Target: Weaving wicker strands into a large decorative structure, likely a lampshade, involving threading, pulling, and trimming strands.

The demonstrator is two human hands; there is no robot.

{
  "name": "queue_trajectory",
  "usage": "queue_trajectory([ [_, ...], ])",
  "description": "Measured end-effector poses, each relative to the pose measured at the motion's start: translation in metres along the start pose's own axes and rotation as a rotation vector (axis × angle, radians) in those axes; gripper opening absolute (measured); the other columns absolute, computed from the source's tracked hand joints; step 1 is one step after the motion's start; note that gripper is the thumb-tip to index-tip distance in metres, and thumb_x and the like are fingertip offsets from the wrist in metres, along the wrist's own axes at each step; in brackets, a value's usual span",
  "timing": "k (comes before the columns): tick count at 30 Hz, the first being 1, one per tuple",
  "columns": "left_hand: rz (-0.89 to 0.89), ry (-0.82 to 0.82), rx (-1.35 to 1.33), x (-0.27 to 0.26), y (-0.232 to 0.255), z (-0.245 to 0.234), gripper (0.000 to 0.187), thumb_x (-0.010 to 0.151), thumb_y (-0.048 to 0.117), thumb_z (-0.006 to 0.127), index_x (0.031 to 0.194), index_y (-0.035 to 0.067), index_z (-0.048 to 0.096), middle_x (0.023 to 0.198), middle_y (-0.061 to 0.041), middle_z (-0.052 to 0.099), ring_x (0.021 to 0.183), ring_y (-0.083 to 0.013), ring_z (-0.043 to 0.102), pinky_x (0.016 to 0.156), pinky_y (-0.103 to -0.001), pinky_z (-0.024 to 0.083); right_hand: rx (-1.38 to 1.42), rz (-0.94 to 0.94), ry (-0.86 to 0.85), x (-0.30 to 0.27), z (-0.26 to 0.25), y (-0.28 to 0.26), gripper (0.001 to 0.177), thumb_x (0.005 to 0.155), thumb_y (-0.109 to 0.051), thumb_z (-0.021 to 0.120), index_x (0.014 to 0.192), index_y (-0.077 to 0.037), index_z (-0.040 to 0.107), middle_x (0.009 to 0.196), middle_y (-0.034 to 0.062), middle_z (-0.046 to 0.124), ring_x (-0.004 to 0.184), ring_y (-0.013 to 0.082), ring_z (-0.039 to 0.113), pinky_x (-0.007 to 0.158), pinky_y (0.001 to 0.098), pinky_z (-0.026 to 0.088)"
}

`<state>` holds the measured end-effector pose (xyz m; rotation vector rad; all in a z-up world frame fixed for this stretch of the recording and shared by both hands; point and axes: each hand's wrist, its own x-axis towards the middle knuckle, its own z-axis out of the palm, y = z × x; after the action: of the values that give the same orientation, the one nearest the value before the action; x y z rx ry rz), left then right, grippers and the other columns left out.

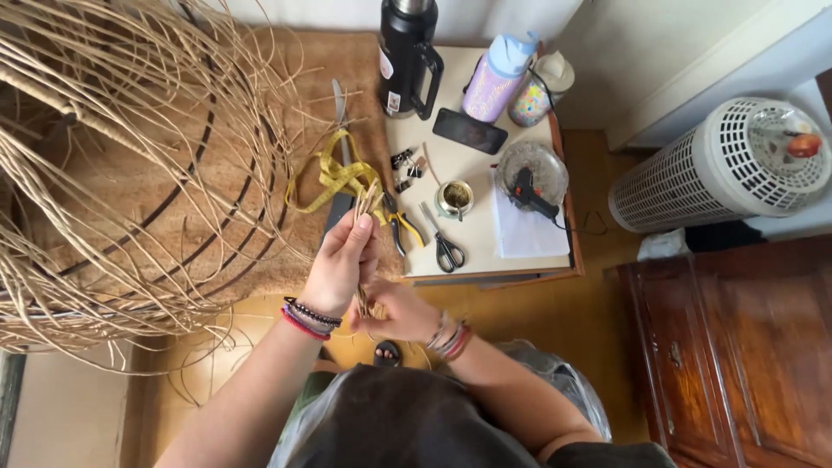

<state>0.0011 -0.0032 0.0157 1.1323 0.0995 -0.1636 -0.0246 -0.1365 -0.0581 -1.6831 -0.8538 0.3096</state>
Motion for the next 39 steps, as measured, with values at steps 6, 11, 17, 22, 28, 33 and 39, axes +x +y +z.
queue_trajectory([
  [6,0.243,0.213,-0.287,-0.002,0.056,0.013,0.034,0.111,0.041,0.037,0.088,0.021,0.051,0.057,0.005,0.031,0.039,-0.0068,0.029,0.037,-0.019,0.026,-0.242,0.187,0.143,-0.04,0.015,0.104,0.028,0.099,-0.024,0.07,0.078,-0.006,0.069,0.068,0.0123,0.068,0.065,0.0316,0.067,0.062,0.0347,0.054],
  [11,0.34,0.223,-0.432,-0.004,0.069,-0.014,0.03,0.111,0.038,0.031,0.093,0.02,0.046,0.061,0.008,0.024,0.044,-0.0083,0.026,0.042,-0.021,0.027,-0.144,0.536,0.16,-0.058,-0.006,0.109,0.048,0.104,-0.035,0.054,0.065,-0.009,0.068,0.054,0.0063,0.066,0.056,0.0236,0.066,0.065,0.034,0.056],
  [17,-0.191,0.363,-0.163,-0.016,0.026,-0.064,0.048,0.111,0.043,0.033,0.095,0.005,0.059,0.071,-0.004,0.054,0.063,-0.0183,0.063,0.057,-0.029,0.054,0.263,0.51,0.5,-0.021,-0.051,0.024,0.027,0.107,-0.028,0.051,0.086,-0.011,0.057,0.048,-0.002,0.047,0.041,0.0085,0.052,0.043,0.0208,0.046],
  [22,-0.371,-0.155,1.566,-0.023,-0.088,-0.168,0.039,0.105,0.046,0.033,0.099,0.02,0.062,0.057,0.008,0.067,0.057,-0.0123,0.072,0.052,-0.031,0.056,0.093,0.51,0.422,-0.023,-0.071,-0.024,0.024,0.107,-0.031,0.049,0.1,-0.01,0.057,0.049,-0.0038,0.049,0.041,0.0051,0.05,0.041,0.0184,0.043],
  [28,0.639,0.19,1.829,-0.079,0.067,-0.067,0.044,0.077,0.016,0.063,0.118,0.0,0.065,0.11,-0.022,0.067,0.105,-0.0379,0.066,0.093,-0.045,0.052,-0.304,0.729,0.32,-0.014,-0.056,-0.031,0.031,0.105,-0.034,0.054,0.1,-0.004,0.061,0.063,0.0155,0.066,0.061,0.0245,0.068,0.058,0.0361,0.056],
  [33,0.909,-0.042,1.525,-0.09,0.09,-0.028,0.08,0.063,0.009,0.054,0.143,0.0,0.056,0.151,-0.02,0.05,0.143,-0.0396,0.042,0.119,-0.054,0.029,-0.592,0.815,0.006,0.02,-0.032,-0.075,0.051,0.108,-0.045,0.037,0.115,0.0,0.06,0.091,0.03,0.071,0.096,0.0474,0.07,0.086,0.0566,0.054],
  [39,0.846,-0.262,1.671,-0.075,0.081,-0.036,0.09,0.062,0.028,0.067,0.144,-0.005,0.051,0.15,-0.026,0.048,0.143,-0.043,0.042,0.119,-0.052,0.028,-0.759,0.881,-0.062,0.025,-0.002,-0.081,0.036,0.104,-0.039,0.041,0.099,-0.009,0.059,0.082,0.0151,0.073,0.087,0.036,0.074,0.075,0.0446,0.06],
])
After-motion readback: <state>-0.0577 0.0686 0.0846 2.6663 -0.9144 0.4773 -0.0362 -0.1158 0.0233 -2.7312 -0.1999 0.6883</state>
